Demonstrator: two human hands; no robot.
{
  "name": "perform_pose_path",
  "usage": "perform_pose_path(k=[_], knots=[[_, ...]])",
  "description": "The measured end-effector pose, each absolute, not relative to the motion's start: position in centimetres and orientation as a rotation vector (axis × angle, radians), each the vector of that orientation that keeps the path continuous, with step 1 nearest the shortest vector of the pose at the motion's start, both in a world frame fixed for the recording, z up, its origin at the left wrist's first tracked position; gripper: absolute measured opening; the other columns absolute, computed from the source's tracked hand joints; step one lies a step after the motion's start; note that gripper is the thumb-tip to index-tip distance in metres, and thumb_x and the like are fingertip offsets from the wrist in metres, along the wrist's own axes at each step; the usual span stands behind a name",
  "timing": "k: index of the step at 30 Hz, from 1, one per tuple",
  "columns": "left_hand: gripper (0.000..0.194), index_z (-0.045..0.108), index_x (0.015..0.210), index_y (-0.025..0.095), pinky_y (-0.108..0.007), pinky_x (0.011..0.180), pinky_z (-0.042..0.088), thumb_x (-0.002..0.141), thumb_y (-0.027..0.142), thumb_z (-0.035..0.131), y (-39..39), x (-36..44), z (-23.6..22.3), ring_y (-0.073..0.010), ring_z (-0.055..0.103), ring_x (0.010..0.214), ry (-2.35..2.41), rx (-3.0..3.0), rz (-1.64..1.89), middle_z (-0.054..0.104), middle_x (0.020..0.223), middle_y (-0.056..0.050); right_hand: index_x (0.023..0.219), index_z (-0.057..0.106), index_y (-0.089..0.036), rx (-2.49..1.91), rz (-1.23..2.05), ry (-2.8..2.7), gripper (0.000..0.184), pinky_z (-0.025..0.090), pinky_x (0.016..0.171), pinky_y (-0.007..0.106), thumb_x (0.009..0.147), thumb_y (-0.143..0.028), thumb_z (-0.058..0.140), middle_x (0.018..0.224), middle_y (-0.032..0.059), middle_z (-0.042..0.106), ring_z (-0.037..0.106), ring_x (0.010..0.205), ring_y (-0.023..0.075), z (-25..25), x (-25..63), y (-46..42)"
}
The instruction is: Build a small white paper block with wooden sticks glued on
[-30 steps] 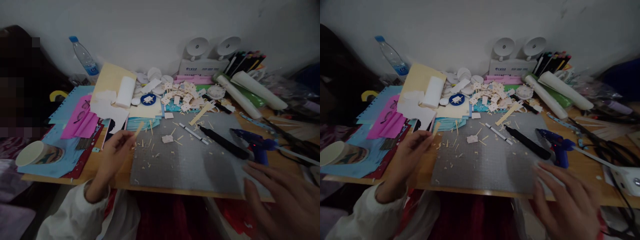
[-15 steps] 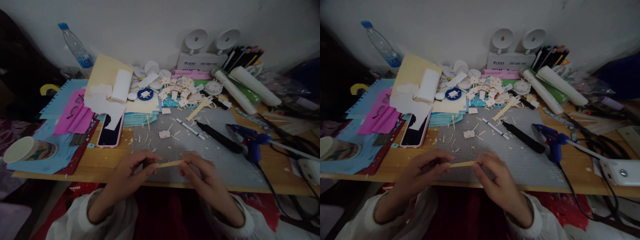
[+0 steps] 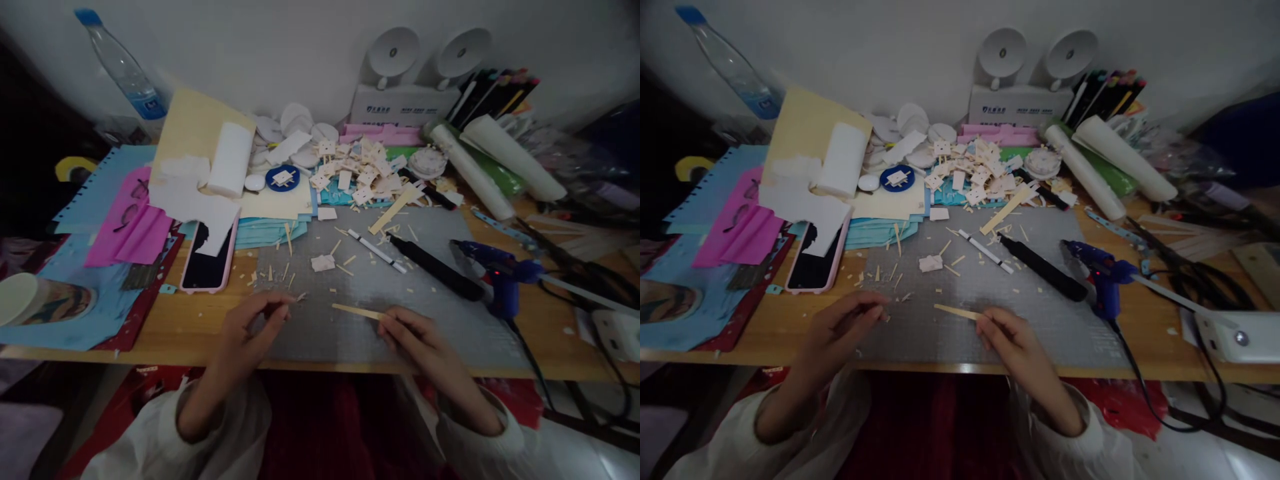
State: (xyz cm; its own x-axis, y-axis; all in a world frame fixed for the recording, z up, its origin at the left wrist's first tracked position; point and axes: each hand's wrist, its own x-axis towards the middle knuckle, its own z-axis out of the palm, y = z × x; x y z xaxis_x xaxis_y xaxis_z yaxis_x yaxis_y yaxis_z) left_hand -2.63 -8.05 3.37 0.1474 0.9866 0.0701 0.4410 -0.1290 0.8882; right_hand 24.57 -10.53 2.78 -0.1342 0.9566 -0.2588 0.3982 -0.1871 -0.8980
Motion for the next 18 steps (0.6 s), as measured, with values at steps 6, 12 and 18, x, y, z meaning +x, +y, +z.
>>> perform_pose_path(k=[6, 12, 18], knots=[[0.023, 0.063, 0.112, 0.024, -0.035, 0.090, 0.050, 0.089, 0.025, 0.059, -8.4, 0.6, 2.5, -0.0201, 0.060, 0.103, 1.250, 2.021, 0.809, 0.064, 0.109, -0.007, 0.070, 0.057, -0.019, -1.524, 1.378, -1.535, 0.038, 0.037, 0.055, 0.023, 0.094, -0.047, 0.046, 0.060, -0.0020, 0.048, 0.046, 0.058, 0.0113, 2.6, 24.4, -9.9], [0.019, 0.065, 0.106, 0.020, -0.031, 0.087, 0.053, 0.093, 0.019, 0.051, -7.6, 3.3, 1.7, -0.0181, 0.063, 0.097, 1.014, 2.055, 0.708, 0.069, 0.100, -0.007, 0.068, 0.055, -0.019, -1.505, 1.379, -1.572, 0.039, 0.037, 0.053, 0.023, 0.095, -0.045, 0.044, 0.062, -0.0016, 0.049, 0.046, 0.058, 0.0110, 3.3, 24.8, -10.5], [0.020, 0.068, 0.107, 0.023, -0.031, 0.084, 0.053, 0.093, 0.020, 0.053, -7.4, 2.2, 0.3, -0.0177, 0.064, 0.094, 1.093, 2.073, 0.727, 0.069, 0.101, -0.006, 0.078, 0.059, -0.023, -1.785, 0.764, -1.382, 0.025, 0.042, 0.058, 0.028, 0.092, -0.041, 0.051, 0.069, 0.0009, 0.056, 0.052, 0.063, 0.0162, 3.5, 30.1, -13.2]])
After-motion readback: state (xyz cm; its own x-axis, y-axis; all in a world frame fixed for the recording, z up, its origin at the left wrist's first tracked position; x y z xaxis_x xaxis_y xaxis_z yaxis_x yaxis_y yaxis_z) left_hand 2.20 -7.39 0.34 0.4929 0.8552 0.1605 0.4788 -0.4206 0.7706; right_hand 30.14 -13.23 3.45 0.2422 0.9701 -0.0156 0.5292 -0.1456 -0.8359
